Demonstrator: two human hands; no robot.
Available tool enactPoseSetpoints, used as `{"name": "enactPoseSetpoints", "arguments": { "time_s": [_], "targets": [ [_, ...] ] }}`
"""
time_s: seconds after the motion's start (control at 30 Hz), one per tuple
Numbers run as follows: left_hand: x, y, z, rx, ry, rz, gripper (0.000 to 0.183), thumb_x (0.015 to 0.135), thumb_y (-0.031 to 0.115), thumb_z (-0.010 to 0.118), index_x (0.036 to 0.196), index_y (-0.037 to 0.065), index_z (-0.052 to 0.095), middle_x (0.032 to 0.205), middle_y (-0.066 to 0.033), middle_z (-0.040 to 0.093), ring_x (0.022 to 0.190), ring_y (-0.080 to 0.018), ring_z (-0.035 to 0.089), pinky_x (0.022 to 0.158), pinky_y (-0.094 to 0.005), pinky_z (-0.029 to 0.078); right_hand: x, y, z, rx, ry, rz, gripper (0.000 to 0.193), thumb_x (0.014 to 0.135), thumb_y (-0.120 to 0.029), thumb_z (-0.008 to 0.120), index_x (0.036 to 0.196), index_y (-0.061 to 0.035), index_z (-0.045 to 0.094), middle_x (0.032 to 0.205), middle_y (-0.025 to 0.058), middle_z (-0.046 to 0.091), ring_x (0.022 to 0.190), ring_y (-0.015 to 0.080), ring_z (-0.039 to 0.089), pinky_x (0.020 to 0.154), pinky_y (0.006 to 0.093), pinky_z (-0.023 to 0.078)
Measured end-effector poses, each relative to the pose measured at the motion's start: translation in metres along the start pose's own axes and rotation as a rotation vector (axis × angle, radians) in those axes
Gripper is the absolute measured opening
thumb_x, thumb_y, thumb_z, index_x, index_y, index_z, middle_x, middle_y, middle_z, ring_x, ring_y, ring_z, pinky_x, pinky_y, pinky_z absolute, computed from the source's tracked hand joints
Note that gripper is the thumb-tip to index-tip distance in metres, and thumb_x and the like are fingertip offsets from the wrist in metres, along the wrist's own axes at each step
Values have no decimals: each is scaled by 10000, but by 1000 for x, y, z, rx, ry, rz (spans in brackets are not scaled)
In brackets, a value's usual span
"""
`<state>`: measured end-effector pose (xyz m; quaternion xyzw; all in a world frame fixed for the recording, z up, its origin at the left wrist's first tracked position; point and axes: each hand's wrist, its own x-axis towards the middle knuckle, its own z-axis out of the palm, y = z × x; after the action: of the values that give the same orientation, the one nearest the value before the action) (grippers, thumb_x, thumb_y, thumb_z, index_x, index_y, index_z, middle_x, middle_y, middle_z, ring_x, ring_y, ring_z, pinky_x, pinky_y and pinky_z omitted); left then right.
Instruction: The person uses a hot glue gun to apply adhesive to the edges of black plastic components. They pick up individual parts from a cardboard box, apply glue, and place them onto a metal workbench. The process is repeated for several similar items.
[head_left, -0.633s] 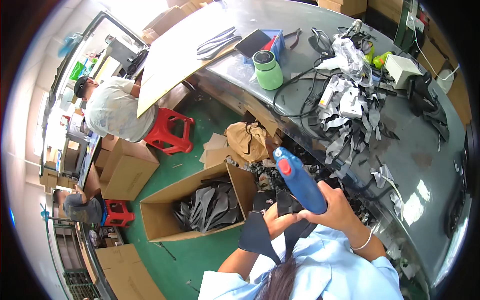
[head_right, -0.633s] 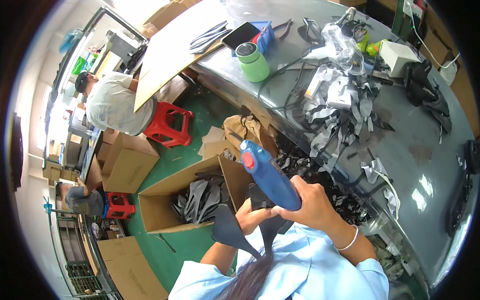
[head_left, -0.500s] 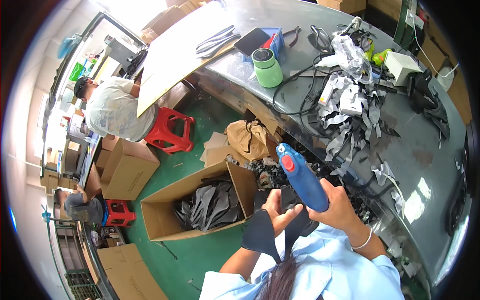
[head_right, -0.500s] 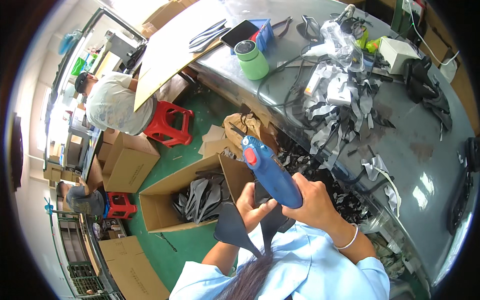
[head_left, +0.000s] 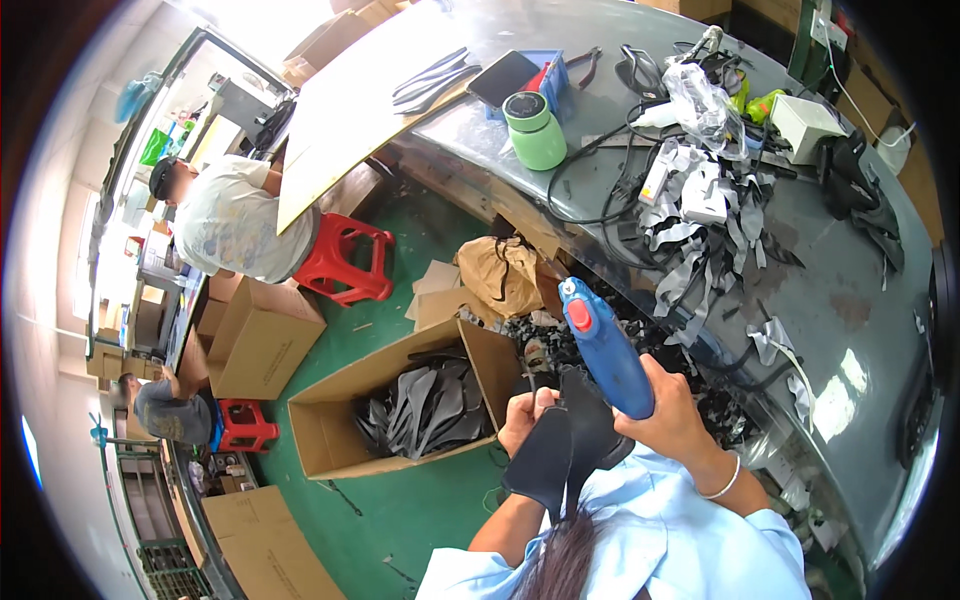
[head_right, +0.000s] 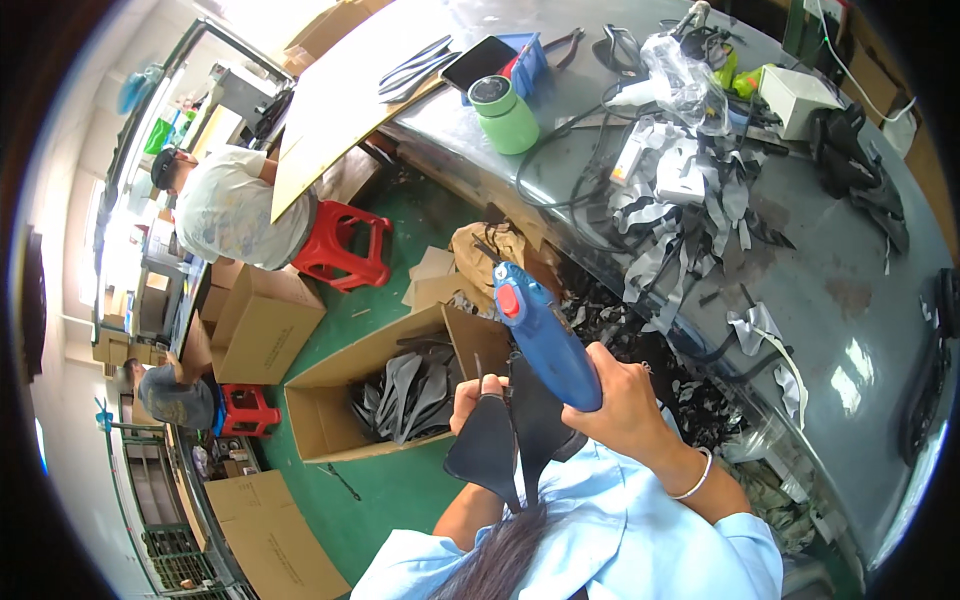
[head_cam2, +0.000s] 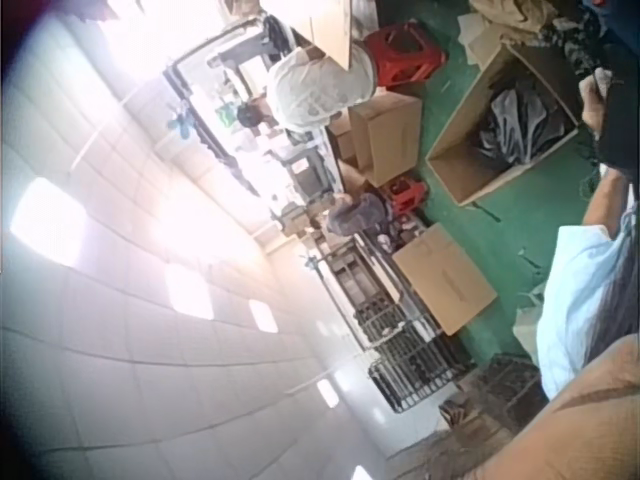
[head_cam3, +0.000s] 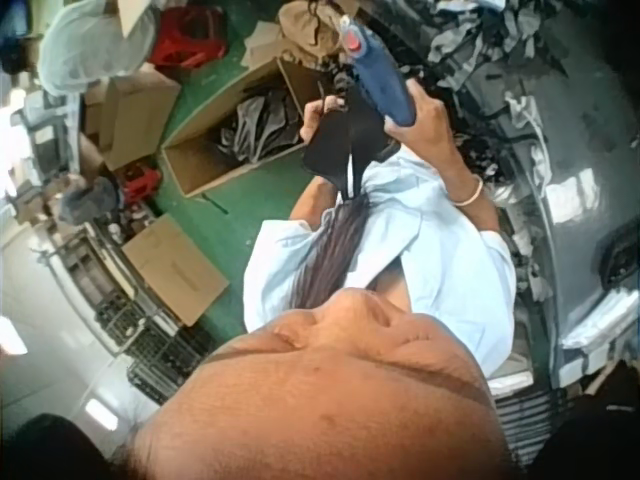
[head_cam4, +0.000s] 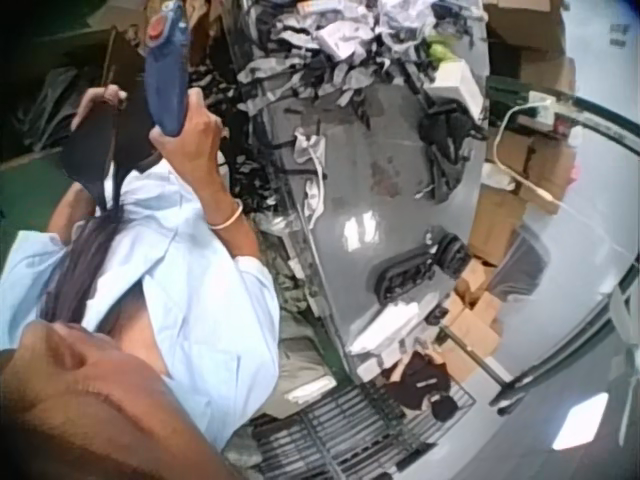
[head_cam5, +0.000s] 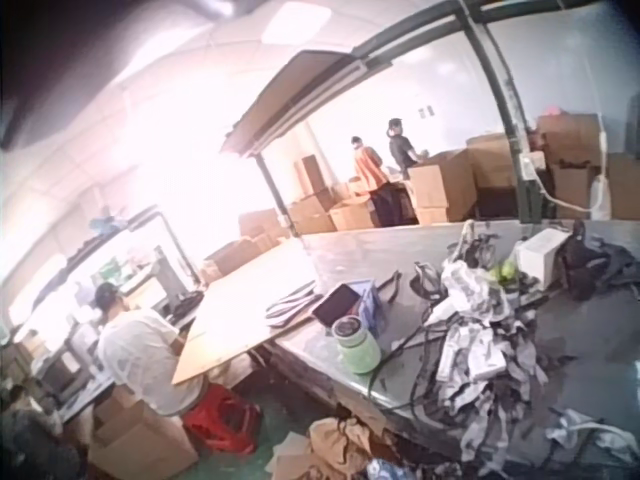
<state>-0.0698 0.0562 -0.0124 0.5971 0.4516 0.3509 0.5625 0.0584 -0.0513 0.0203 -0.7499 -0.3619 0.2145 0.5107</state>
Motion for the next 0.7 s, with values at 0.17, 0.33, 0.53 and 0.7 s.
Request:
{"name": "enactPoseSetpoints", "arguments": {
  "time_s": [0.17,0.33,0.53,0.7],
  "targets": [
    [4,10,7,-426,33,-219,217,939,236,541,794,76,520,727,0,581,577,-12,448,516,-175,386,-2,1,7,47,33,-4,293,604,-119,678,785,-37,462,600,127,548,549,309,596,531,365,462],
    [-1,-4,-7,-268,-166,-210,259,935,321,530,870,71,518,810,-16,558,679,-50,500,594,-197,416,4,-6,1,28,-7,-33,296,606,-120,678,787,-37,460,604,120,554,558,306,601,531,363,463],
    [-2,-21,-19,-245,-522,151,378,757,264,746,969,50,518,942,-37,530,772,-112,533,677,-257,457,3,-7,-3,-28,28,-54,293,599,-112,678,788,-33,468,603,116,547,546,309,587,531,351,454],
    [-2,-7,-20,150,-380,314,449,654,153,821,966,37,519,923,-72,568,752,-138,582,665,-270,485,2,-9,-3,-21,30,-76,302,586,-112,685,778,-34,465,595,115,515,536,316,567,525,360,438]
  ]
}}
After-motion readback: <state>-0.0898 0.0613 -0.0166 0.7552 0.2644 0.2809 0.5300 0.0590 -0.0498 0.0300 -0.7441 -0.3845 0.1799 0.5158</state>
